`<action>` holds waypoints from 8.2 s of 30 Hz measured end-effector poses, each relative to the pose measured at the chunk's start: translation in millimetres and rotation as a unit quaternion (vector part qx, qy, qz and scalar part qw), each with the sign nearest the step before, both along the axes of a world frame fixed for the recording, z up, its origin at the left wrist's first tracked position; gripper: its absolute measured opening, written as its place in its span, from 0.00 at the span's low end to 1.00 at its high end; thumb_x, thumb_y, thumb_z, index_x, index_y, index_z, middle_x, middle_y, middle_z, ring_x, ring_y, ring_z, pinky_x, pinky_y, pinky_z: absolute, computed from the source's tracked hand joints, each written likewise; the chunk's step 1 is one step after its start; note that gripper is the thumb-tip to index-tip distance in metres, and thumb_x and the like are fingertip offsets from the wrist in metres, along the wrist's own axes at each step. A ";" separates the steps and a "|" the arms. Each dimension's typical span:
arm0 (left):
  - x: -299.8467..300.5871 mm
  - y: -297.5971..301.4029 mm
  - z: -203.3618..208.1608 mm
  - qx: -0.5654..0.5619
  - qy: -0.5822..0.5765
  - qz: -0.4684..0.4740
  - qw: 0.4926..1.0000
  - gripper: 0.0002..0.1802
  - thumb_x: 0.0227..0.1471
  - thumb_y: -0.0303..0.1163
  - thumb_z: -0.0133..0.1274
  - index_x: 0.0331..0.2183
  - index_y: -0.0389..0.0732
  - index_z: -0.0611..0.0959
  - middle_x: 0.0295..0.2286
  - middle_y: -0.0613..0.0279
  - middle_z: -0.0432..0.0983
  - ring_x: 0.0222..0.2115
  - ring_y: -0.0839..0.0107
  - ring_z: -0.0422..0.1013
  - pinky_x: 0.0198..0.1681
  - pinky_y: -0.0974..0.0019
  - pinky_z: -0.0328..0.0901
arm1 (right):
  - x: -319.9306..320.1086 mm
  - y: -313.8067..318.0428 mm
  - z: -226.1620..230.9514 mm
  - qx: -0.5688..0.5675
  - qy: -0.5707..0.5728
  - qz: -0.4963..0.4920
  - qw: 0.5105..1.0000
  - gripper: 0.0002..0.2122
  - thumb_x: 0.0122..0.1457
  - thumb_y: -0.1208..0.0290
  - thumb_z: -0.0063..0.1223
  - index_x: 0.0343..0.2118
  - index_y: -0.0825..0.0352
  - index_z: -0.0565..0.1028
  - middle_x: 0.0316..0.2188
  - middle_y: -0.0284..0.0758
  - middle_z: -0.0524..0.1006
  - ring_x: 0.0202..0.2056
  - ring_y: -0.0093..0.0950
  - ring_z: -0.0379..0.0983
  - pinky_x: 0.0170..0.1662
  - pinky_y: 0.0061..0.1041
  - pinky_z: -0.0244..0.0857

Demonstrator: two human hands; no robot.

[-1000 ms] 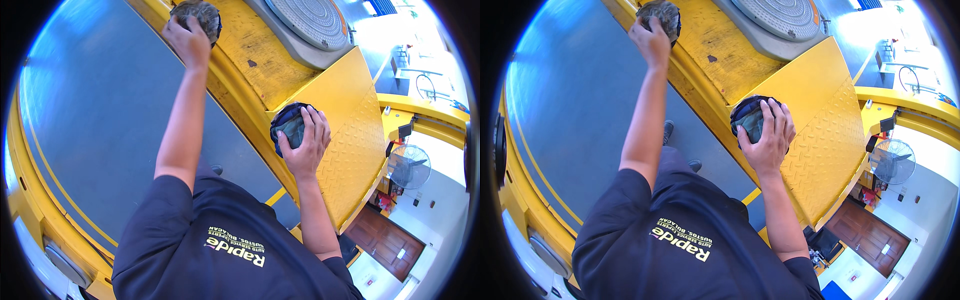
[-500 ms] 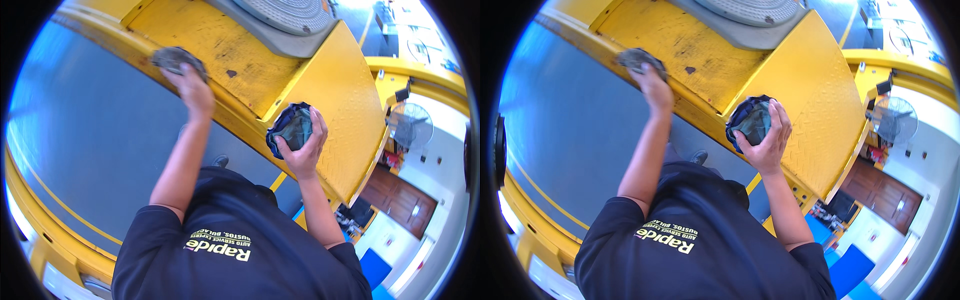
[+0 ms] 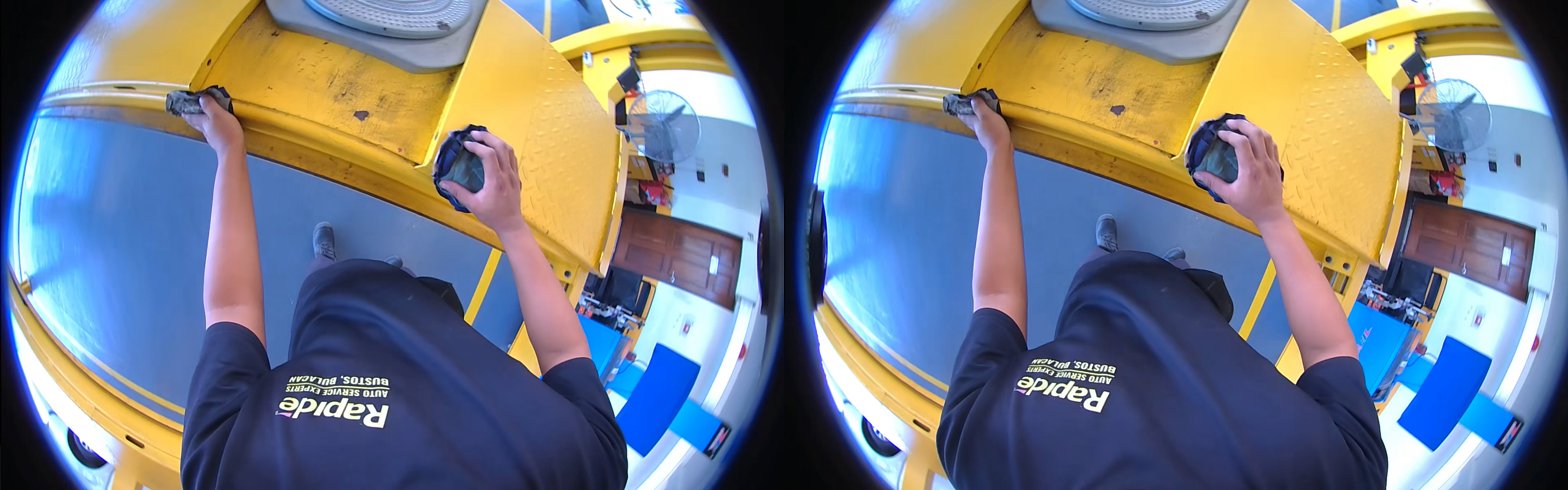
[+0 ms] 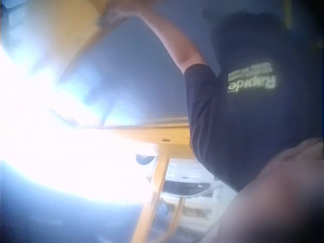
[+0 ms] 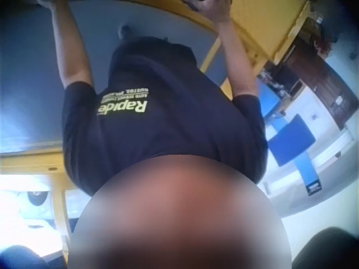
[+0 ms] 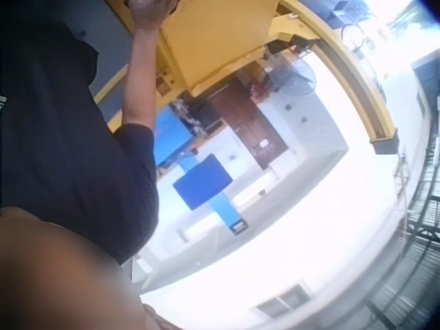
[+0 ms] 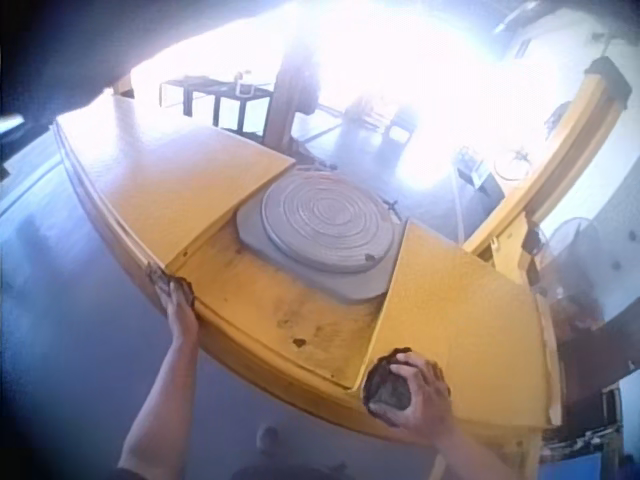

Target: The person wipes a large yellow metal structure with two cloths, moving along its edges and flat surfaces. They alternate between the left and right hand, cleaning different sections of the structure in a workshop setting.

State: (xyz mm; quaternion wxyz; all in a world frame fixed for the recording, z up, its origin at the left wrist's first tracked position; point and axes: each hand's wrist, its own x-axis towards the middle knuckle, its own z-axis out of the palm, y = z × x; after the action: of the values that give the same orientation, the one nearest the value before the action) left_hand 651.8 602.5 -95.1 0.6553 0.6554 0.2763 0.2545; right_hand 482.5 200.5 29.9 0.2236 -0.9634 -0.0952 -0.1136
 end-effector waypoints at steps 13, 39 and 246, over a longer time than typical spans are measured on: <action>-44.2 -45.1 -15.9 -0.092 0.006 -0.082 0.992 0.46 0.64 0.46 0.48 0.65 0.22 0.48 0.65 0.36 0.49 0.65 0.50 0.51 0.68 0.59 0.46 | -15.8 14.7 37.7 0.802 0.173 -0.057 0.569 0.24 0.71 0.56 0.37 0.63 0.66 0.66 0.61 0.39 0.70 0.61 0.38 0.67 0.65 0.42 0.60; -28.6 -36.8 -10.2 -0.082 0.063 -0.069 0.992 0.62 0.58 0.59 0.49 0.64 0.17 0.36 0.67 0.27 0.30 0.70 0.42 0.28 0.72 0.54 0.31 | 147.1 106.8 38.1 -0.561 0.262 0.015 0.785 0.15 0.57 0.68 0.45 0.37 0.65 0.84 0.43 0.43 0.82 0.50 0.38 0.75 0.56 0.41 0.60; -147.9 -187.5 -10.4 -0.238 0.097 -0.170 0.951 0.29 0.47 0.17 0.43 0.54 0.35 0.74 0.38 0.58 0.77 0.36 0.68 0.74 0.42 0.66 0.69 | 42.6 65.3 24.2 0.494 0.179 0.114 0.843 0.15 0.68 0.62 0.49 0.47 0.70 0.75 0.40 0.35 0.79 0.41 0.24 0.75 0.46 0.24 0.68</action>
State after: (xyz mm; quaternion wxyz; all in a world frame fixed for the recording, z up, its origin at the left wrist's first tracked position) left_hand 504.0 415.0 -105.5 0.7961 0.5389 0.2754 0.0014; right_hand 525.1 265.8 54.1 0.6942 -0.7115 -0.0940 0.0553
